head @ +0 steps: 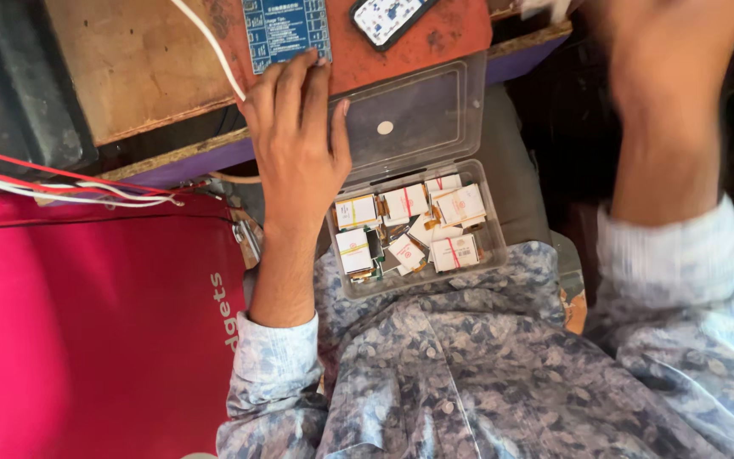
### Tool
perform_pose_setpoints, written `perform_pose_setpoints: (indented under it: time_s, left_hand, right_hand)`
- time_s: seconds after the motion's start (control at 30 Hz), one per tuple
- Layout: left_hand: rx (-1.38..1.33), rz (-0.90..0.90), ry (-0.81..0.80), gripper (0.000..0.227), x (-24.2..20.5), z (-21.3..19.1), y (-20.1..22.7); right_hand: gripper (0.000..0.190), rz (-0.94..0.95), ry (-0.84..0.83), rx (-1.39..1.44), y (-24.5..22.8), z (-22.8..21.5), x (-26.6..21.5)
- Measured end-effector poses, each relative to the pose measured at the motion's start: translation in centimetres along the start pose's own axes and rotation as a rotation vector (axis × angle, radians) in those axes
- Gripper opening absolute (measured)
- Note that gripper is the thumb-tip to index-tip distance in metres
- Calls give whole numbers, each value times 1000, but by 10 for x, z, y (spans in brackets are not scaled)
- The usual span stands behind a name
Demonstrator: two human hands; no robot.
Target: The person uses a green-handled tool and a black probe to work on a small electronic device on a workbench. They open a plastic container, select a small component, and continue adjusting the device with the probe.
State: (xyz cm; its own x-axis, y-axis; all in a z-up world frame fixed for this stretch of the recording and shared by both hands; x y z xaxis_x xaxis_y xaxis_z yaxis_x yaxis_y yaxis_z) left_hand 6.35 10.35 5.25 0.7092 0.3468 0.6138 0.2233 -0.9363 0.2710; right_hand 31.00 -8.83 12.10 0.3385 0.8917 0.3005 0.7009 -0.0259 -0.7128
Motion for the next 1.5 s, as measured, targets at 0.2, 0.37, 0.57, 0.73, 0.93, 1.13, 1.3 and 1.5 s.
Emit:
perform_pose_setpoints:
  time_s: [0.2, 0.37, 0.57, 0.73, 0.93, 1.13, 1.3, 1.5]
  left_hand:
    - [-13, -42, -29, 43, -5, -5, 2]
    - [7, -331, 80, 36, -27, -3, 10]
    - [-291, -405, 160, 62, -72, 3, 24]
    - [-847, -616, 339, 72, -111, 10, -1]
    - [-971, -910, -79, 85, -174, -8, -18]
    - [-623, -651, -460, 63, -230, -10, 38]
    - [-1170, -978, -253, 70, -247, 1, 35]
    - [-1183, -911, 0, 62, -219, -23, 33]
  right_hand:
    - [20, 148, -213, 289, -40, 144, -95]
    - [37, 93, 140, -88, -13, 147, -120]
    - [71, 180, 190, 805, 47, 129, -90]
    - [72, 173, 214, 1182, 61, 149, -109]
    - [41, 401, 229, 300, 32, 129, -158]
    - [71, 650, -78, 107, -5, 143, -197]
    - [77, 521, -51, 341, 5, 149, -205]
    - [79, 430, 82, 867, -8, 162, -193]
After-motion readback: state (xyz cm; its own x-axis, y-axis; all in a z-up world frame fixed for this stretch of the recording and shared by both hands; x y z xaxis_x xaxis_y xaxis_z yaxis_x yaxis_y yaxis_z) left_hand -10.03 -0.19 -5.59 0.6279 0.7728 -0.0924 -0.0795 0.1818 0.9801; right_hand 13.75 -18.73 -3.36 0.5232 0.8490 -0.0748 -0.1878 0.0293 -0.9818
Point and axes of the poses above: each hand's wrist, its own x-axis towards the middle knuckle, its own z-axis out of the palm, y = z × x, the point moved 3 cm from there along x, towards the middle knuckle, and after that the axes turned 3 degrees about y, right-handed, at the moved point
